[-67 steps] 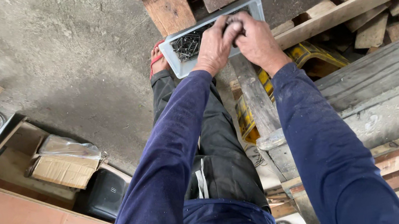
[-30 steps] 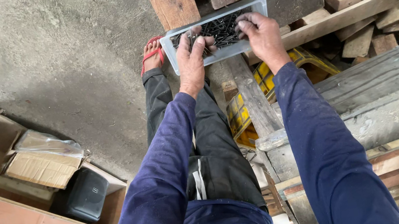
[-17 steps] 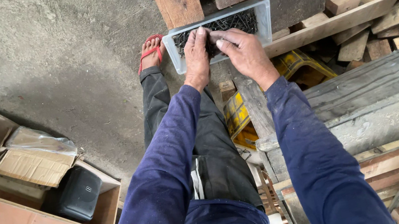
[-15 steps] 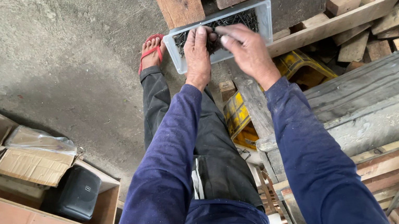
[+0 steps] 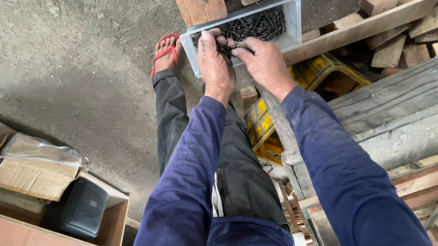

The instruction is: The person uses a hammer to drive nails into a wooden pallet, securing the slats together. They also pick up and arrange several pieces of wood on the pallet structure.

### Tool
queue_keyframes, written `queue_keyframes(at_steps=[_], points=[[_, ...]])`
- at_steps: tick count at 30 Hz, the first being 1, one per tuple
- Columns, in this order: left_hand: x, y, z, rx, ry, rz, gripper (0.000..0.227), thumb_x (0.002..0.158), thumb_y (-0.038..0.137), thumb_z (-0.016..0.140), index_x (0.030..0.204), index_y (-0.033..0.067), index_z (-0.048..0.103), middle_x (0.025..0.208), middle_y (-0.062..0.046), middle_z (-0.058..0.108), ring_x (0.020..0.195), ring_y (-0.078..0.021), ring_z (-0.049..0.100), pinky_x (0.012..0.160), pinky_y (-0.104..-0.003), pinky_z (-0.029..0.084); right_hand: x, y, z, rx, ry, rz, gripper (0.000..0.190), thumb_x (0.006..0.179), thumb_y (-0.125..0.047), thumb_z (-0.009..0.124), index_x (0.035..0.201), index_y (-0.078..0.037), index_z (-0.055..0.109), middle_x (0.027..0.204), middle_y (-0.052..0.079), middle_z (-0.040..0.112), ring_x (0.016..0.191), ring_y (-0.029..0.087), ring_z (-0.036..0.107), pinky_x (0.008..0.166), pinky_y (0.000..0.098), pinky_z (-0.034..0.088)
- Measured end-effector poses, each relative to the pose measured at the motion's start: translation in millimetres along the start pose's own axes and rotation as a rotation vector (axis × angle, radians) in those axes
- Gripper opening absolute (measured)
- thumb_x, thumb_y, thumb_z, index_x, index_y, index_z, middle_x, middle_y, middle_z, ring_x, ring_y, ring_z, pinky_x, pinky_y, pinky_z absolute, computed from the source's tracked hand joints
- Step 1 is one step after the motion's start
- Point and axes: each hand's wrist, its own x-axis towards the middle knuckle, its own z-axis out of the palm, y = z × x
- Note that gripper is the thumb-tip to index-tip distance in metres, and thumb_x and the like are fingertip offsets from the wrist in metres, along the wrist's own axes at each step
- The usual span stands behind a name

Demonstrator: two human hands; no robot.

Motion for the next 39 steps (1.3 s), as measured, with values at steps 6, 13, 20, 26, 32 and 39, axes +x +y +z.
queue_keyframes(at_steps=[6, 13, 20, 26, 32, 39], points=[[9, -3, -8, -0.065, 0.116, -0.169, 0.040, 0.103, 0.048, 0.057, 0.088, 0.0107, 0.053, 0.069, -0.001, 0.047, 0.062, -0.0170, 0.048, 0.055, -0.031, 0.042, -16, -18, -5, -0.208, 0.030, -0.171, 0.020, 0.098, -0.018, 0.072, 0.102, 0.002, 0.071, 0.090, 0.015, 0.076, 0.078, 0.022, 0.073, 0.068, 0.0348, 0.056], [10, -7, -10, -0.257, 0.017, -0.414, 0.031, 0.106, 0.041, 0.055, 0.091, 0.0137, 0.054, 0.064, 0.003, 0.040, 0.060, -0.0150, 0.044, 0.055, -0.031, 0.037, -34, -2, -31, 0.172, 0.005, -0.067, 0.014, 0.104, -0.015, 0.067, 0.102, -0.001, 0.066, 0.085, 0.000, 0.070, 0.077, 0.008, 0.065, 0.072, 0.0259, 0.055], [-16, 16, 17, -0.038, -0.189, -0.449, 0.034, 0.100, 0.033, 0.049, 0.120, 0.0100, 0.064, 0.060, 0.003, 0.040, 0.058, -0.0140, 0.045, 0.056, -0.030, 0.039, -39, 6, -33, 0.191, 0.081, -0.158, 0.013, 0.101, -0.012, 0.070, 0.104, 0.000, 0.067, 0.092, 0.000, 0.068, 0.082, 0.006, 0.061, 0.075, 0.0242, 0.054], [-25, 19, 25, -0.061, -0.182, -0.433, 0.025, 0.103, 0.029, 0.055, 0.109, 0.0049, 0.060, 0.073, -0.002, 0.056, 0.070, -0.0183, 0.056, 0.067, -0.033, 0.049, -54, -19, -27, 0.205, 0.100, -0.066, 0.014, 0.100, -0.015, 0.074, 0.099, -0.002, 0.071, 0.090, 0.001, 0.070, 0.081, 0.007, 0.061, 0.074, 0.0246, 0.053], [-47, 34, 49, -0.126, -0.193, -0.420, 0.026, 0.101, 0.033, 0.060, 0.101, 0.0067, 0.060, 0.079, -0.006, 0.063, 0.074, -0.0199, 0.060, 0.072, -0.034, 0.052, -87, -57, -17, -0.034, 0.262, -0.382, 0.020, 0.091, -0.014, 0.081, 0.108, -0.004, 0.079, 0.099, 0.006, 0.071, 0.090, 0.014, 0.070, 0.082, 0.0283, 0.057], [-101, 84, 58, 0.359, -0.436, -0.372, 0.033, 0.106, 0.035, 0.057, 0.085, 0.0102, 0.060, 0.061, 0.004, 0.048, 0.050, -0.0095, 0.042, 0.048, -0.028, 0.036, -99, -84, -32, 0.412, 0.276, -0.286, 0.019, 0.098, -0.013, 0.076, 0.113, -0.001, 0.077, 0.103, 0.005, 0.073, 0.095, 0.010, 0.068, 0.086, 0.0250, 0.056]])
